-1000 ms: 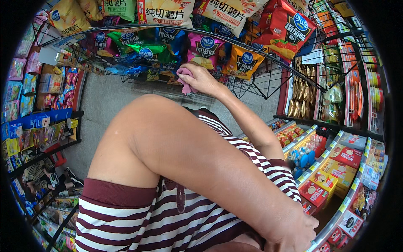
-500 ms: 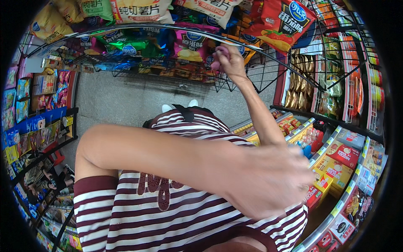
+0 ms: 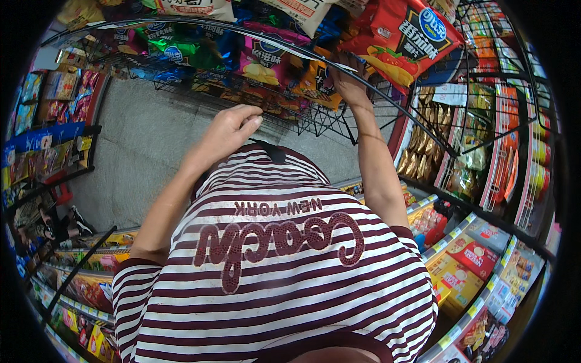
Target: The person wipes the surfaces of various snack packages on a wire display rack using a pink cloth. They handle multiple items including chips and candy, wiping each one individually before placing them back on the rack.
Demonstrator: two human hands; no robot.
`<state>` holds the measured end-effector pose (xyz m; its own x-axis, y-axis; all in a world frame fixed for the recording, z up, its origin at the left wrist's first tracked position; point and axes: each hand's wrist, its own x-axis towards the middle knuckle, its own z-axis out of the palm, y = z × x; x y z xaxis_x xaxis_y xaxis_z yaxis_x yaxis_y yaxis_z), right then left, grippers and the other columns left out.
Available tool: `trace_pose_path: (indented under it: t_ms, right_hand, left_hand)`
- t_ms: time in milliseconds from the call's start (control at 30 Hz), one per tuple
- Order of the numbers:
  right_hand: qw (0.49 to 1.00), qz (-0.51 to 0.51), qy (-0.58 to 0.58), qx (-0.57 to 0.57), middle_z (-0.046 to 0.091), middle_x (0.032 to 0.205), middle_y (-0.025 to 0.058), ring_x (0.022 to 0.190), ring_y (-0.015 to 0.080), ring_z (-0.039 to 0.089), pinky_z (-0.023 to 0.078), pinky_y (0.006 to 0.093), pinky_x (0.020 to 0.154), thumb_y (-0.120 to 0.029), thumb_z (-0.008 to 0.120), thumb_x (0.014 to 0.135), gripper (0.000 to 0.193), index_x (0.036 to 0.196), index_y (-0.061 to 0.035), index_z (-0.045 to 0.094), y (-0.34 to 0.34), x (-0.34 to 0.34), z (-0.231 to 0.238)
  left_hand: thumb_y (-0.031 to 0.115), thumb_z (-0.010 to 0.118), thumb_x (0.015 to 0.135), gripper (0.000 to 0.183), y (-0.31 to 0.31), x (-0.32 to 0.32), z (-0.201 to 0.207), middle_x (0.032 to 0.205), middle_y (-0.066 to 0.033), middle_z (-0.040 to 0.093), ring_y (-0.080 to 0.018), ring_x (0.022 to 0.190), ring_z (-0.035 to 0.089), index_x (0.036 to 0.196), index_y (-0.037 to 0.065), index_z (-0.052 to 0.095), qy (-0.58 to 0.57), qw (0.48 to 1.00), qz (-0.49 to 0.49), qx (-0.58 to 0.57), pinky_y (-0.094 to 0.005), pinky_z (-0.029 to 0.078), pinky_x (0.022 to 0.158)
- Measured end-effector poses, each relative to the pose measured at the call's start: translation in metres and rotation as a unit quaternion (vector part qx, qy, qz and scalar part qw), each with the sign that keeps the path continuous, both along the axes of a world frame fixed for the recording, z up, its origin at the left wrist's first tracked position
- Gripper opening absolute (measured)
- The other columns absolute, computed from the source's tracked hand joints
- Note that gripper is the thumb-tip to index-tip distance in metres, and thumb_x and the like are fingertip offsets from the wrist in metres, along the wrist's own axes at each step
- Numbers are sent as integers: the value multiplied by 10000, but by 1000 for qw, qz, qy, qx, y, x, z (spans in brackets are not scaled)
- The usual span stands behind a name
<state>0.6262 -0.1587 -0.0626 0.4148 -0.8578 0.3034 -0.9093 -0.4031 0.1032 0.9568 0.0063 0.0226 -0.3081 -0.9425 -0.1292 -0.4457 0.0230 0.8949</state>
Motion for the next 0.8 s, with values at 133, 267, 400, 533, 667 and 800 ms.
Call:
trace_pose_path:
  t_ms: [133,267,400,533,667,800]
  right_hand:
    - [998,9,54,-6,619,1188,128,1111,350,591,478,504,914,-436,660,875,461,1205,-118,617,-10,5,15]
    - [988,-1,-36,147,681,811,99,781,256,680,529,403,687,-406,725,820,410,1015,-53,653,-20,5,25]
    - [948,-12,-152,280,669,684,74,616,154,665,492,310,544,-234,696,862,230,966,-32,659,-7,12,36]
    - [923,-55,-180,335,688,799,92,747,203,687,499,352,701,-210,640,872,185,1005,-86,673,12,15,40]
    - [913,-98,-193,346,664,724,79,606,171,678,506,361,608,-185,647,885,132,882,-81,566,37,35,78]
    - [989,39,-136,44,658,756,95,757,301,663,491,404,671,-186,645,872,95,866,-96,615,58,31,87]
  left_hand:
    - [239,587,988,351,6,1,-8,1168,-163,680,-285,1038,664,1210,-25,649,-13,999,23,23,-378,521,865]
    - [228,579,987,353,4,6,-8,1184,-183,674,-308,1052,661,1213,-35,644,-29,999,25,23,-396,521,873]
    - [228,582,984,350,4,9,-19,1187,-184,674,-309,1053,662,1209,-33,645,-27,999,30,20,-393,521,873]
    - [229,581,984,345,5,4,-23,1173,-183,676,-309,1035,666,1204,-29,646,-28,999,20,15,-393,521,865]
    - [235,583,983,352,8,-1,-30,1137,-180,680,-324,1009,666,1205,-32,643,-45,999,2,1,-404,519,854]
    - [272,606,976,421,7,-7,-29,1179,-183,655,-340,1054,646,1266,-33,606,-54,998,4,13,-418,513,871]
